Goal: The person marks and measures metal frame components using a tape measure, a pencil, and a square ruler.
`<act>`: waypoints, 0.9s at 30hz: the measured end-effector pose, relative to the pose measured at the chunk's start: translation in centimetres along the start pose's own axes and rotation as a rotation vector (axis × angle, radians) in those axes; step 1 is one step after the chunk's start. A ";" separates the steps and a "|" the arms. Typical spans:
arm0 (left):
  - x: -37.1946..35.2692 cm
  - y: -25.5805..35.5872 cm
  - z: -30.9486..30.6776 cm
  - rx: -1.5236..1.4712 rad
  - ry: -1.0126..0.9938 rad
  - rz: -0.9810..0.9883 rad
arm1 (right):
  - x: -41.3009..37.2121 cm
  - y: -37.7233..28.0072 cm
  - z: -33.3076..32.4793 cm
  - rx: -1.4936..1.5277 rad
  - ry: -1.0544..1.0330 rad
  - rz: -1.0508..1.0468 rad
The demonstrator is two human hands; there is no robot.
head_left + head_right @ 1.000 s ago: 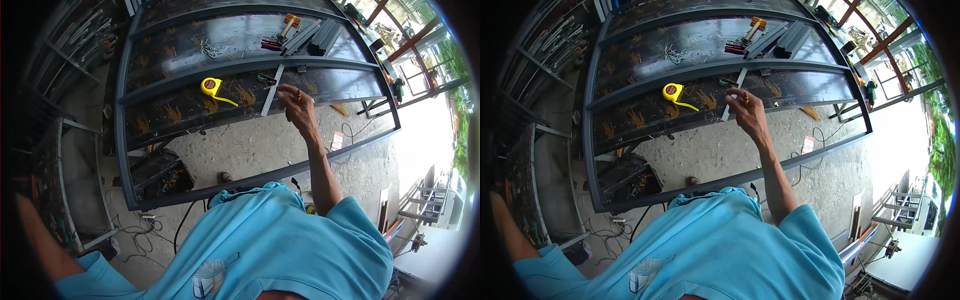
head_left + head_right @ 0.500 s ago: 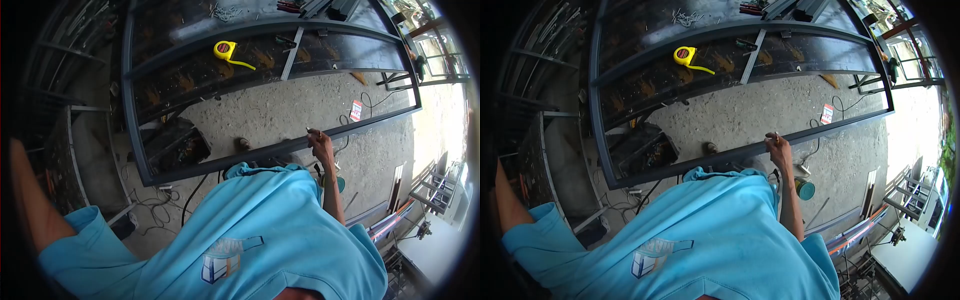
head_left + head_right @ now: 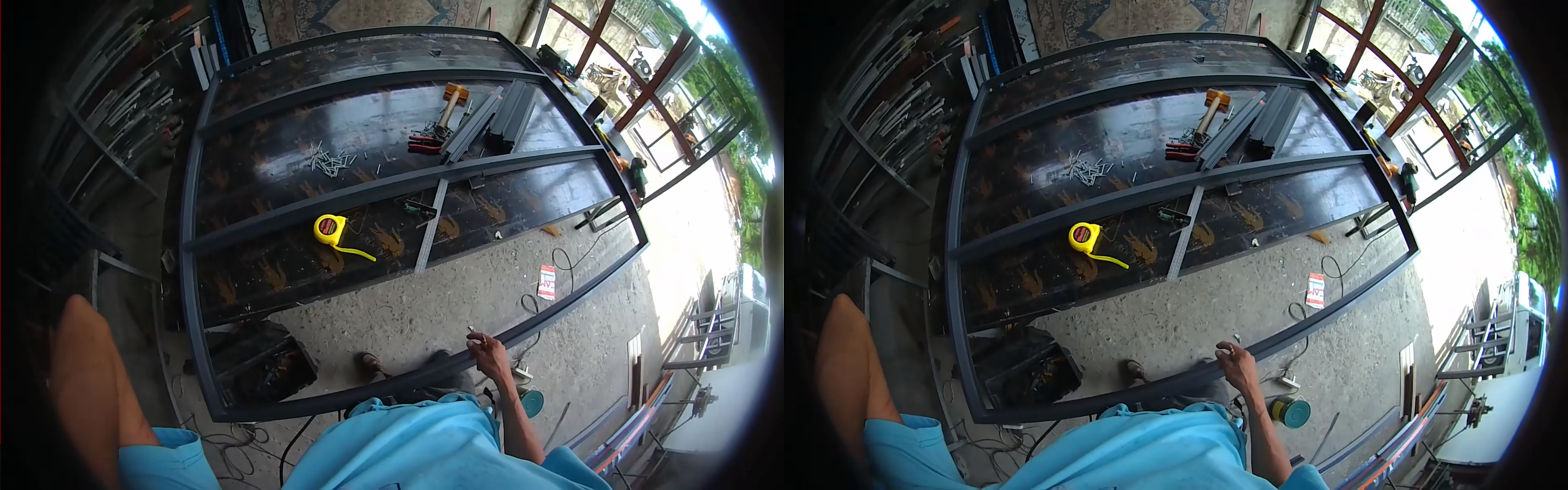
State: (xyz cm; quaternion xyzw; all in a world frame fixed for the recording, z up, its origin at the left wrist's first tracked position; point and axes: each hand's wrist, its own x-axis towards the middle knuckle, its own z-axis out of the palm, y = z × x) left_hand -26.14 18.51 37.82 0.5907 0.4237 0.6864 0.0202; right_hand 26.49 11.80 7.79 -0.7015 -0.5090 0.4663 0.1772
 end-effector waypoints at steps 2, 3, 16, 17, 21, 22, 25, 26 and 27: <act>1.2 1.5 2.9 0.043 -0.055 -0.040 | 0.2 -0.1 -1.2 0.057 0.030 0.037; 1.6 2.5 5.5 0.058 -0.078 -0.061 | 0.4 0.5 -1.6 0.059 0.024 0.034; -27.6 -27.8 23.9 0.855 -0.093 -1.217 | 1.7 11.2 -19.2 0.182 -0.018 0.331; -27.2 -27.5 23.9 0.949 -0.177 -1.149 | 2.8 11.9 -20.5 0.124 -0.029 0.291; -26.6 -30.4 22.5 0.962 -0.364 -1.086 | 4.5 11.4 -23.8 -0.070 -0.011 0.204; -26.6 -28.9 22.9 0.941 -0.406 -1.068 | 4.5 12.2 -24.0 -0.093 -0.031 0.167; -29.2 -21.7 26.1 0.633 -0.239 -1.142 | 3.2 12.6 -22.5 0.021 -0.099 0.145; -30.5 -18.8 27.5 0.549 -0.119 -1.091 | 2.8 12.0 -21.6 0.080 -0.112 0.148; -32.5 -17.6 27.6 0.547 -0.127 -0.964 | 2.5 11.1 -20.7 0.153 -0.141 0.146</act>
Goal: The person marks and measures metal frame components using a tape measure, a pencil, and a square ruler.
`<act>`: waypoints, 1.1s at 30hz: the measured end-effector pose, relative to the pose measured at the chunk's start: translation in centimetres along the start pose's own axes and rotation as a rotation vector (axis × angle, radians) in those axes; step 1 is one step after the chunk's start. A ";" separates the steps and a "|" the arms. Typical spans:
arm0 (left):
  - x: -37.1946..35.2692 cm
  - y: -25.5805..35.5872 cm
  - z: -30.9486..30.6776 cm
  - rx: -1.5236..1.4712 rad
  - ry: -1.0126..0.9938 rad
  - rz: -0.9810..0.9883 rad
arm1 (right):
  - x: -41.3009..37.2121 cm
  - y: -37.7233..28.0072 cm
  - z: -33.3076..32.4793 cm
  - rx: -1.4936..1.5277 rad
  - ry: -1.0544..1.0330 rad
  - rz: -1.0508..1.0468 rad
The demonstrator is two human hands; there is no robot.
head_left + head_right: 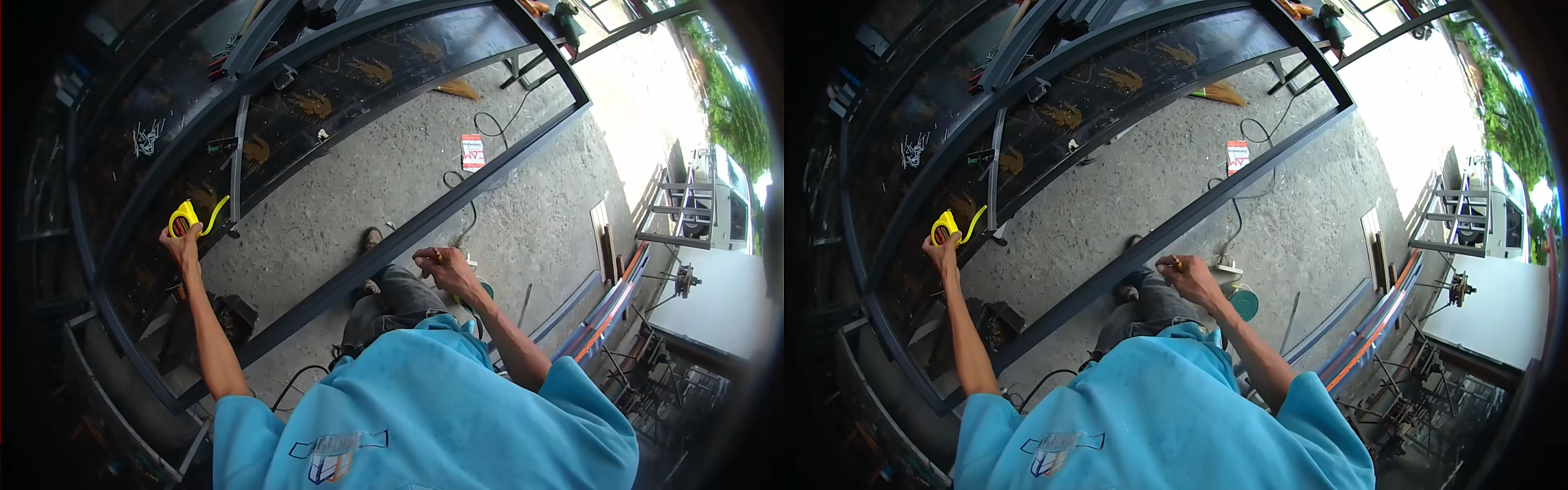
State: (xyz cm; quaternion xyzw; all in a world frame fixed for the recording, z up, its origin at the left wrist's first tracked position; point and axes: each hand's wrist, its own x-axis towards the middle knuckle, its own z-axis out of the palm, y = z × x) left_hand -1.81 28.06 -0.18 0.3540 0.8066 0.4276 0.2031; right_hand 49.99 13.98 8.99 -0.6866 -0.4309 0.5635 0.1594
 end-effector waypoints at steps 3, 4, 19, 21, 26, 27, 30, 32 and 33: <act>-14.6 6.3 -0.4 -0.083 -0.286 0.285 | -0.2 -1.2 4.3 0.195 -0.029 -0.111; -19.2 8.0 -0.3 -0.159 -0.447 0.364 | -0.1 -2.3 4.8 0.260 -0.144 -0.056; -37.3 13.3 1.7 -0.843 -0.838 -0.297 | -4.3 -1.6 4.6 0.319 -0.497 -0.136; -37.4 14.6 2.1 -0.875 -1.050 -0.377 | -3.7 -1.0 3.8 0.216 -0.369 -0.174; -37.6 16.1 6.5 -0.786 -1.320 -0.715 | -1.8 1.3 -1.7 0.130 -0.475 -0.323; -38.1 15.7 7.9 -0.821 -1.427 -0.845 | -1.1 2.1 -3.9 -0.022 -0.405 -0.299; -40.4 16.0 12.6 -0.962 -1.436 -0.966 | 2.7 6.5 -11.4 -0.269 -0.192 -0.299; -42.5 16.0 15.1 -0.999 -1.398 -0.985 | 4.5 9.3 -17.1 -0.290 -0.152 -0.377; -43.0 16.9 16.7 -0.932 -1.336 -0.963 | 5.2 10.5 -19.1 -0.361 -0.052 -0.393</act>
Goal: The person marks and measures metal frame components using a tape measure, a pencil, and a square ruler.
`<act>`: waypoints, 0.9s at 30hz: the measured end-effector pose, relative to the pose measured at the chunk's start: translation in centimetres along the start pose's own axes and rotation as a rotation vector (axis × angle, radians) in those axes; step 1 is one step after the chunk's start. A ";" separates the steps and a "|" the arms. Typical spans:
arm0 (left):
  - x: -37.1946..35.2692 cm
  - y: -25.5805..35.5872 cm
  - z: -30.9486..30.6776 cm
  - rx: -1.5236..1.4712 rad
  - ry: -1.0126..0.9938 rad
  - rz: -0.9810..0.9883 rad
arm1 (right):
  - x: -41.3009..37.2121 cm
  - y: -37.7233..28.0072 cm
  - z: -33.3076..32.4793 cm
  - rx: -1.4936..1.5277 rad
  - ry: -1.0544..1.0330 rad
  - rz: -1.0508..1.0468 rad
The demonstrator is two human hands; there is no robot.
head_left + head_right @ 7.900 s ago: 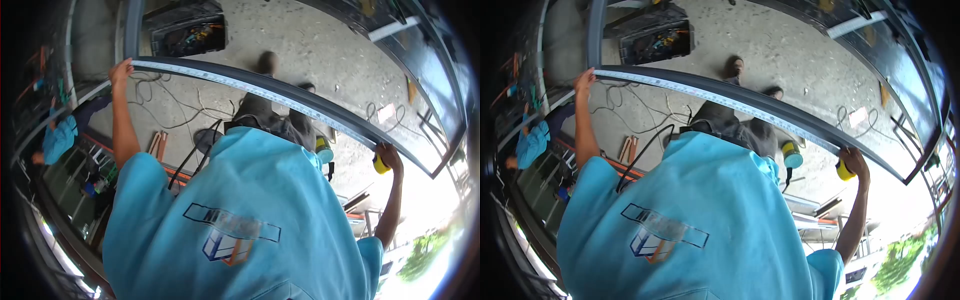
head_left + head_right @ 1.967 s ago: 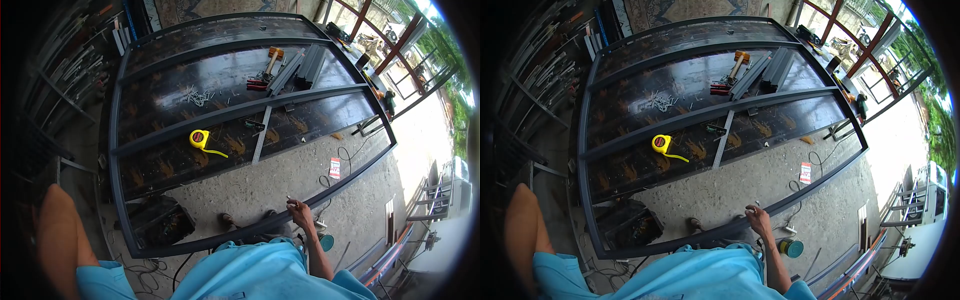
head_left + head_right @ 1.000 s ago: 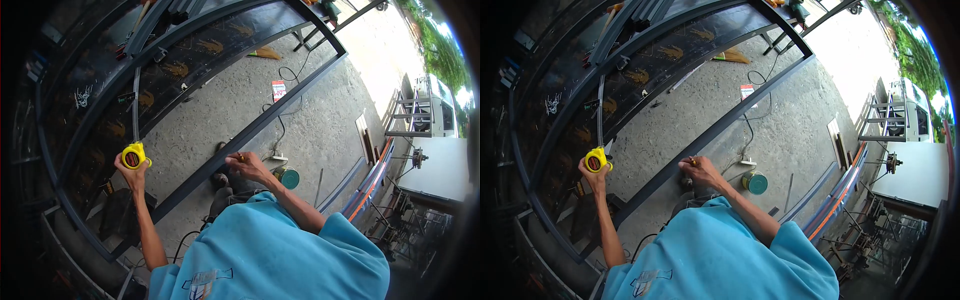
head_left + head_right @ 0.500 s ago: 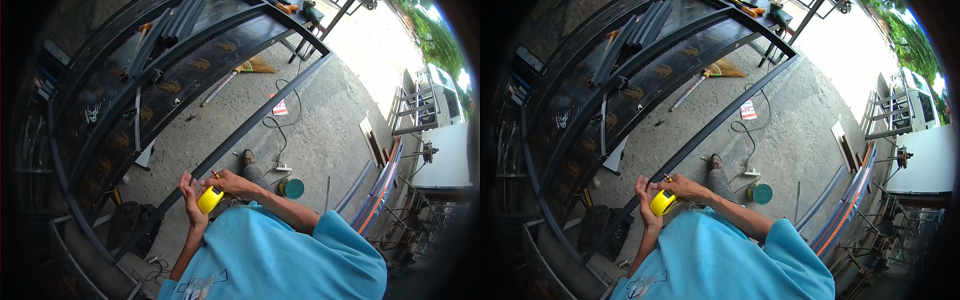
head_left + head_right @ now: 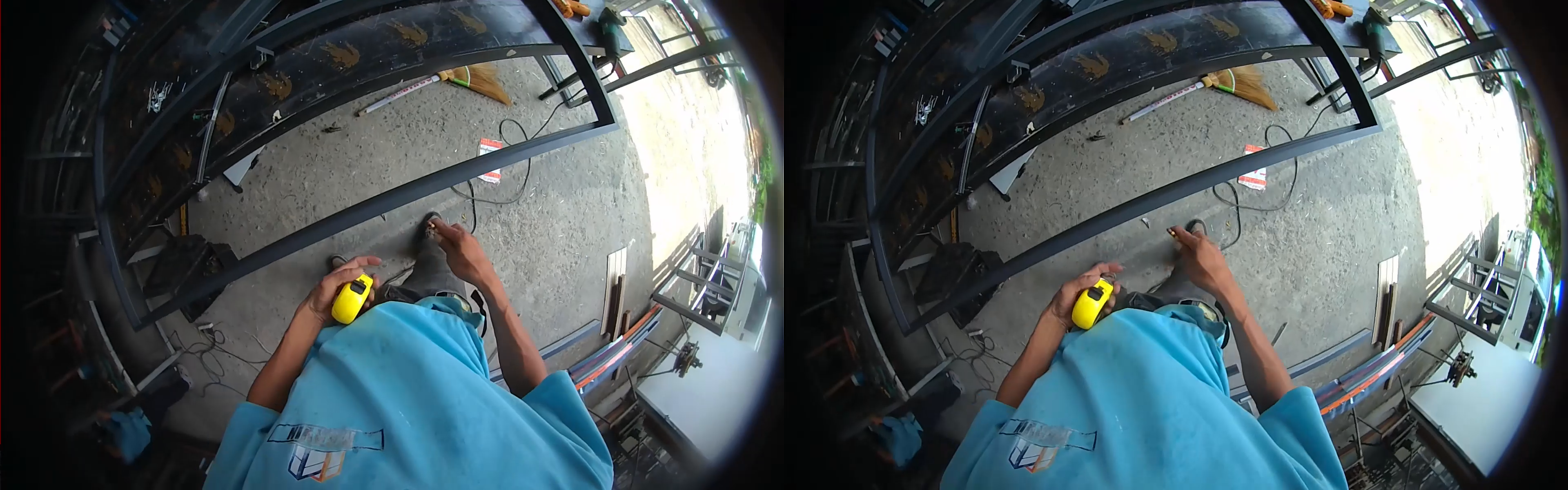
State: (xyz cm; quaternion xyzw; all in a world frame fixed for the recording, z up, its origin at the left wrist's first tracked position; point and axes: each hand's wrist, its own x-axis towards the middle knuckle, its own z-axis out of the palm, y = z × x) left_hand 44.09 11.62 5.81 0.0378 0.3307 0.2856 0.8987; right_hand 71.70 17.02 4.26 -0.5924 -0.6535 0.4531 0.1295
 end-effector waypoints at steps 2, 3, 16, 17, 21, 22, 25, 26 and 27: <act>2.4 0.3 2.5 0.164 0.192 0.101 | 0.4 2.1 -3.3 -0.069 -0.032 -0.078; 3.9 0.3 3.3 0.334 0.382 0.200 | 0.7 2.1 -4.1 -0.011 -0.048 -0.041; 10.0 0.3 2.9 0.829 0.961 0.350 | 5.7 0.3 -8.2 1.424 -0.360 0.165; 10.8 0.0 2.3 0.842 1.006 0.455 | 5.8 1.9 -8.0 1.064 -0.216 0.015; 11.9 -0.8 2.2 0.821 1.089 0.611 | 5.5 2.1 -7.2 0.486 -0.003 -0.018; 12.0 -0.6 2.3 0.828 1.098 0.632 | 5.5 1.7 -6.6 0.483 0.019 0.035; 11.6 -0.3 2.1 0.855 1.081 0.552 | 4.9 1.6 -4.0 0.422 0.173 -0.094; 11.2 -0.3 2.2 0.903 1.070 0.533 | 4.6 2.0 -3.1 0.408 0.199 -0.146; 11.1 -0.2 2.3 0.925 1.069 0.531 | 4.3 1.8 -2.4 0.400 0.220 -0.121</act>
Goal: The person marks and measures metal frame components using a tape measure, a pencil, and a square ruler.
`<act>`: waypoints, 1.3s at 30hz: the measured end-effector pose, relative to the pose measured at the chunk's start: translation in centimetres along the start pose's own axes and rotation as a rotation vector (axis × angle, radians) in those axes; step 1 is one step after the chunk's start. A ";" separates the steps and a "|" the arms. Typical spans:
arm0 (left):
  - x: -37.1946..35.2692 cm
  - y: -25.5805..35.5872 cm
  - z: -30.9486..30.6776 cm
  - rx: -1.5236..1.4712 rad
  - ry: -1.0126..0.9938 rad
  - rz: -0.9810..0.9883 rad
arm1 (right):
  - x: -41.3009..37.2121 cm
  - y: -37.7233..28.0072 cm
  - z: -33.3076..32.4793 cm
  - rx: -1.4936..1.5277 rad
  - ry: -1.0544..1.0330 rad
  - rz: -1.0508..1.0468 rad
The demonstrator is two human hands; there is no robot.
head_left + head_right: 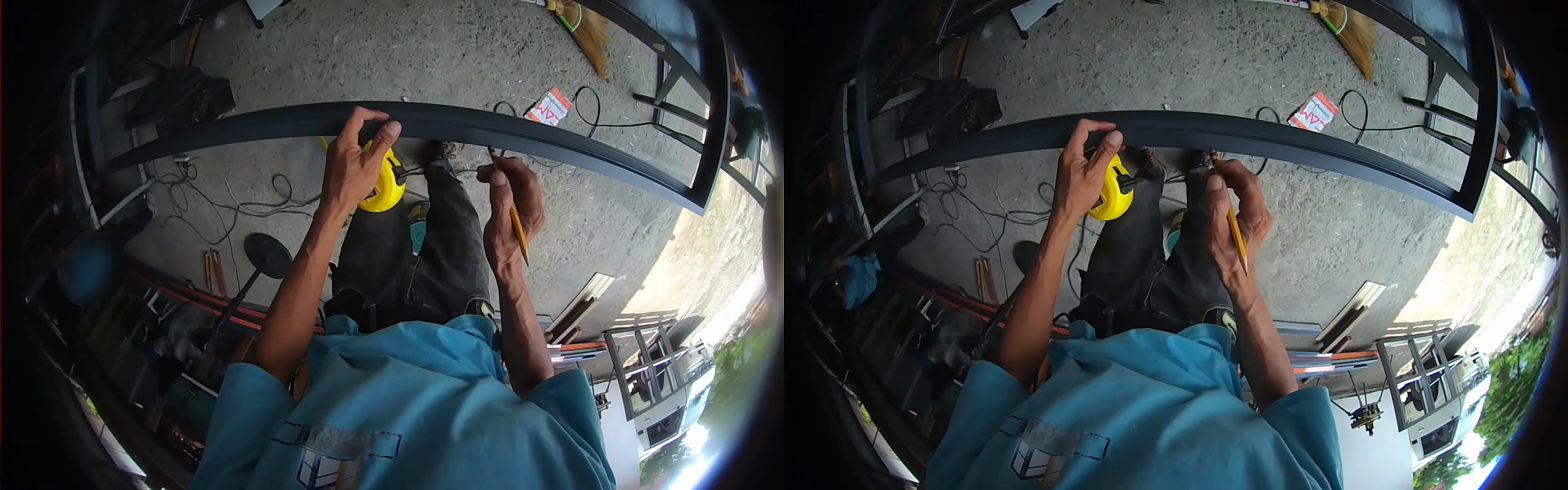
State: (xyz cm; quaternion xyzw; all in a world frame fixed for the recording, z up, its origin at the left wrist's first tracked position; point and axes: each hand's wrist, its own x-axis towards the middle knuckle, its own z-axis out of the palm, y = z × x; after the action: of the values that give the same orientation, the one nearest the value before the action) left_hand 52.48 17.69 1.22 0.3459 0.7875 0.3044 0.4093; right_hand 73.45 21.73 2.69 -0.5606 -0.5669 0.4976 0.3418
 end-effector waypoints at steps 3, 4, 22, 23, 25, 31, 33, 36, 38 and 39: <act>0.0 -0.3 0.2 -0.029 -0.016 -0.020 | -0.4 -1.8 1.7 -0.111 0.000 -0.157; 0.2 -0.2 0.3 -0.013 0.013 0.031 | -0.8 -1.5 2.3 -0.117 0.016 -0.203; 0.7 -1.1 -0.1 -0.032 -0.061 0.142 | -2.3 1.1 8.5 -0.067 0.480 -0.163; 0.7 -1.2 -0.1 -0.036 -0.062 0.134 | -2.3 1.5 8.7 -0.067 0.490 -0.166; 0.9 -1.5 0.1 -0.013 -0.043 0.160 | -2.5 2.0 9.2 -0.075 0.577 -0.163; 0.9 -1.4 0.0 0.004 -0.037 0.206 | -2.5 2.3 10.3 0.098 0.642 -0.183; 0.9 -1.4 0.0 -0.008 -0.054 0.189 | -2.3 1.9 9.3 -0.027 0.518 -0.219; 0.8 -1.5 0.1 -0.063 -0.076 0.155 | -2.4 1.8 9.6 0.009 0.575 -0.159; 0.9 -1.4 0.2 -0.007 -0.019 0.230 | -2.7 2.0 10.4 0.024 0.576 -0.194; 1.1 -1.4 0.3 -0.008 -0.018 0.235 | -2.7 2.1 10.6 0.038 0.576 -0.234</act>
State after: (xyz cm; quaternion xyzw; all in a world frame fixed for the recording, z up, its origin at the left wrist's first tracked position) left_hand 51.88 17.82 -0.49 0.4368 0.7366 0.3504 0.3792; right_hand 64.42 16.97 -1.67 -0.6030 -0.4980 0.2860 0.5537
